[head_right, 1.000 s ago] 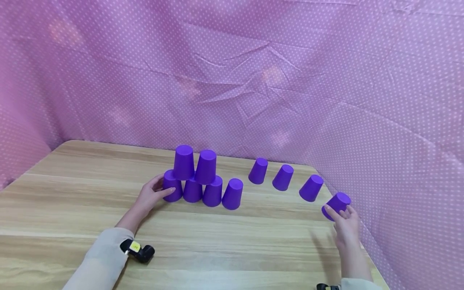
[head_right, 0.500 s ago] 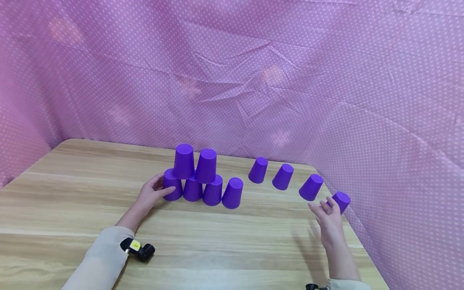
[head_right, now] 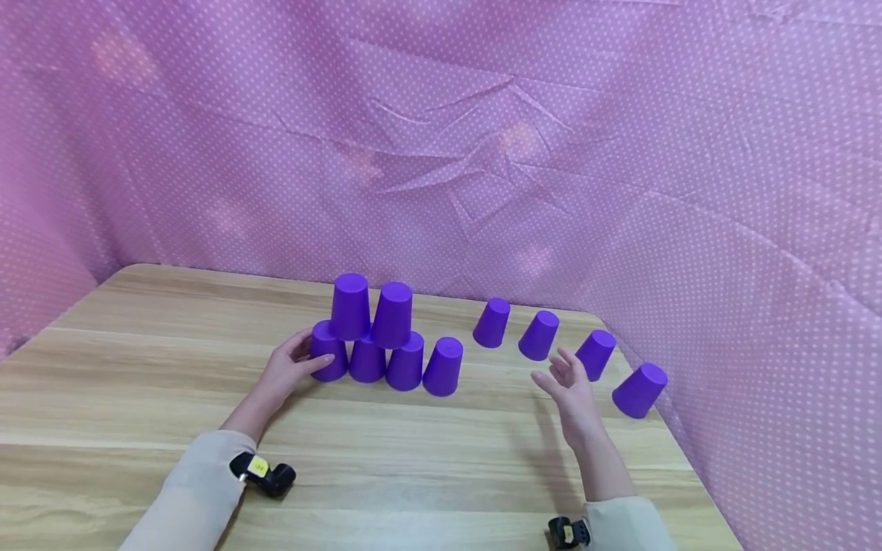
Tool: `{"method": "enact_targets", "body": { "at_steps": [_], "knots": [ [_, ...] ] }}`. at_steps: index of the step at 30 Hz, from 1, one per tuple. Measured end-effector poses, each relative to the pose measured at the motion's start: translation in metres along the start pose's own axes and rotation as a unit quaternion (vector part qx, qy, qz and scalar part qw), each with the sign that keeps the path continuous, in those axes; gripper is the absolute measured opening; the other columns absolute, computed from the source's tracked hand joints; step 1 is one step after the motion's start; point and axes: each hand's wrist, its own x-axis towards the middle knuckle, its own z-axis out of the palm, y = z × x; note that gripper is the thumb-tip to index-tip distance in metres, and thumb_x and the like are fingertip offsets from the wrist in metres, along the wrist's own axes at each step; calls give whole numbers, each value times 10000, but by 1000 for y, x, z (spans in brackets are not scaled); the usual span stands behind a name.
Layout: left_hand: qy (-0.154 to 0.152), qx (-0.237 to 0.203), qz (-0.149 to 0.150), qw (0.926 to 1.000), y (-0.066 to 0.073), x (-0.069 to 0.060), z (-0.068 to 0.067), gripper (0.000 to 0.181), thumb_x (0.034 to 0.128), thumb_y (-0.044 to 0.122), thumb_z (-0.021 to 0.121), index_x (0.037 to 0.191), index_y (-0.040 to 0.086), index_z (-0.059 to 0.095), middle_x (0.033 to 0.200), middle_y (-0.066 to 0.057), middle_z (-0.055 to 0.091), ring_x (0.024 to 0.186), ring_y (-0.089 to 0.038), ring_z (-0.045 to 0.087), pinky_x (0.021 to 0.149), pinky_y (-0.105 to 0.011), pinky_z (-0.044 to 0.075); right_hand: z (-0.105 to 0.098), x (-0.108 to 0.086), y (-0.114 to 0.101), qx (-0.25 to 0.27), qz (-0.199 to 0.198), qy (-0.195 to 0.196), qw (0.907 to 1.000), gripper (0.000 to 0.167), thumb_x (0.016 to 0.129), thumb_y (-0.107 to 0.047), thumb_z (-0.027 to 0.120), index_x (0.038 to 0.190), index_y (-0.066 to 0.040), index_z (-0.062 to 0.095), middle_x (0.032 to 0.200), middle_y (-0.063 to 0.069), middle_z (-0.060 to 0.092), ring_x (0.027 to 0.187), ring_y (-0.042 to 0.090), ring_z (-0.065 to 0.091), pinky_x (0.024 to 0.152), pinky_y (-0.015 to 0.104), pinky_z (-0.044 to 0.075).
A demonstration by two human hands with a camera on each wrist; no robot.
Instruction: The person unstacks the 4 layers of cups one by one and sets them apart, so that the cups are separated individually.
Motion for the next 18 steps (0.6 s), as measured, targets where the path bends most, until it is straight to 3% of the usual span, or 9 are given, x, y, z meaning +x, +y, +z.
{"method": "enact_targets", "body": {
  "at_steps": [10,18],
  "knots": [
    [-13,-90,13,10000,0,1,3,609,748,143,674,1277,40,390,1205,-202,439,1109,-292,393,943,-379,321,20,16,4,-724,-385,-460,9956,654,810,17,534,1331,45,139,1327,230,243,1239,304,179,1009,411,183],
    [72,-87,68,9999,0,0,2,596,743,113,673,1266,27,400,1194,-207,446,1099,-292,403,936,-375,331,35,30,-3,-790,-693,-793,9913,657,800,11,546,1331,31,160,1320,233,259,1231,326,194,998,438,197]
  ]
}}
